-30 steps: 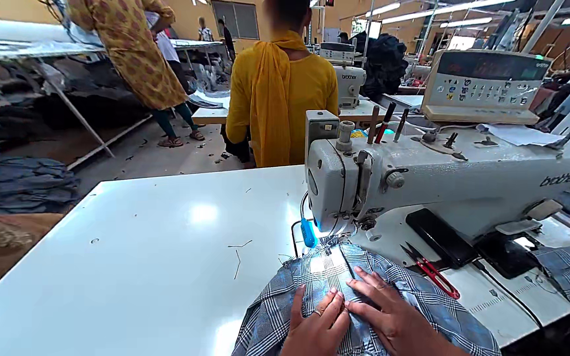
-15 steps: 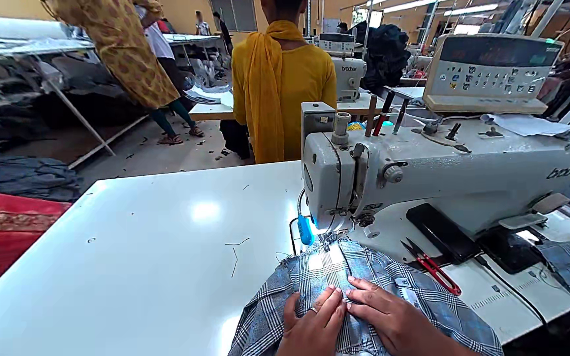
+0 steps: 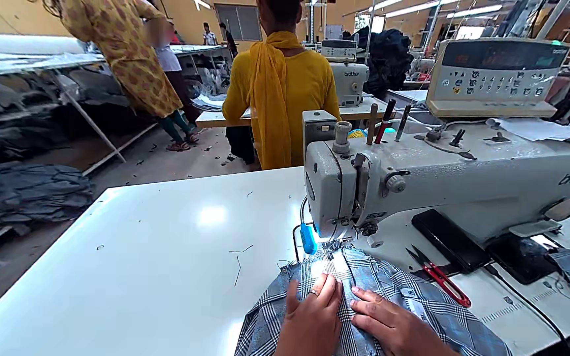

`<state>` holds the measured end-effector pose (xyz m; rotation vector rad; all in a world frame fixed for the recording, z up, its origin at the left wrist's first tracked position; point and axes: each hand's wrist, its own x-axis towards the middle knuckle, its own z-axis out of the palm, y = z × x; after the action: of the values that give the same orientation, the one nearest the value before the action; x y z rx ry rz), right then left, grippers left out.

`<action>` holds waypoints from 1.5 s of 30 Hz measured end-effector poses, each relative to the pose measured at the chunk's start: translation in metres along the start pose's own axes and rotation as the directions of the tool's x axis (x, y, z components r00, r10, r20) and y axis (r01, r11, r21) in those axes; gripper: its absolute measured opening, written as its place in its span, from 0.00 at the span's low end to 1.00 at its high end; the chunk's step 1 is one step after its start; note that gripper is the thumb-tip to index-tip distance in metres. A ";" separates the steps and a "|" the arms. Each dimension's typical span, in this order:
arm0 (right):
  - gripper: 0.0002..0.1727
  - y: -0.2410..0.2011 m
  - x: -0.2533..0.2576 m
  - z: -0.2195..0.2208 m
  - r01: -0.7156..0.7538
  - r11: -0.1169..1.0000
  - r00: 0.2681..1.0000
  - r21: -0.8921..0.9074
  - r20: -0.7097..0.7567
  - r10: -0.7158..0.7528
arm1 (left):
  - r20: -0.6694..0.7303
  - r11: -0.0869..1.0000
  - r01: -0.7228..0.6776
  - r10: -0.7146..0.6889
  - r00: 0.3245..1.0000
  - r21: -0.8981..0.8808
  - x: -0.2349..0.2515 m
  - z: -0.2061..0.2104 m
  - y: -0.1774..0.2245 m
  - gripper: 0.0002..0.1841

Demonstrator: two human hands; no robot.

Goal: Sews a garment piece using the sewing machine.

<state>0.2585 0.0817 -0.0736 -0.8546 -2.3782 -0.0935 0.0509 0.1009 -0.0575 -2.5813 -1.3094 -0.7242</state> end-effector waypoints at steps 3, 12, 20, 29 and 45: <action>0.15 -0.001 0.001 -0.002 -0.003 1.000 1.000 0.002 0.011 0.003 | -0.061 0.989 -0.008 0.017 0.998 0.147 0.012 0.010 -0.002 0.18; 0.14 -0.001 0.000 0.001 -0.001 1.000 1.000 -0.005 -0.004 0.001 | -0.141 0.963 -0.014 0.054 0.989 0.270 0.016 0.022 -0.007 0.16; 0.14 -0.006 0.003 -0.007 -0.028 0.999 0.998 0.033 0.059 0.026 | -0.086 0.986 -0.035 0.050 0.995 0.163 0.001 0.015 0.000 0.16; 0.13 -0.004 0.009 -0.005 -0.060 0.998 0.993 0.024 0.104 0.058 | -0.162 0.991 -0.040 0.060 0.985 0.125 0.006 0.024 -0.012 0.16; 0.16 0.027 0.026 0.012 0.004 0.999 1.000 -0.051 0.021 -0.003 | -0.220 0.974 -0.220 0.205 0.954 -0.048 0.019 0.030 -0.042 0.16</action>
<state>0.2528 0.1203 -0.0721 -0.8787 -2.4060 -0.1478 0.0373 0.1498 -0.0773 -2.5592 -0.9418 -0.9902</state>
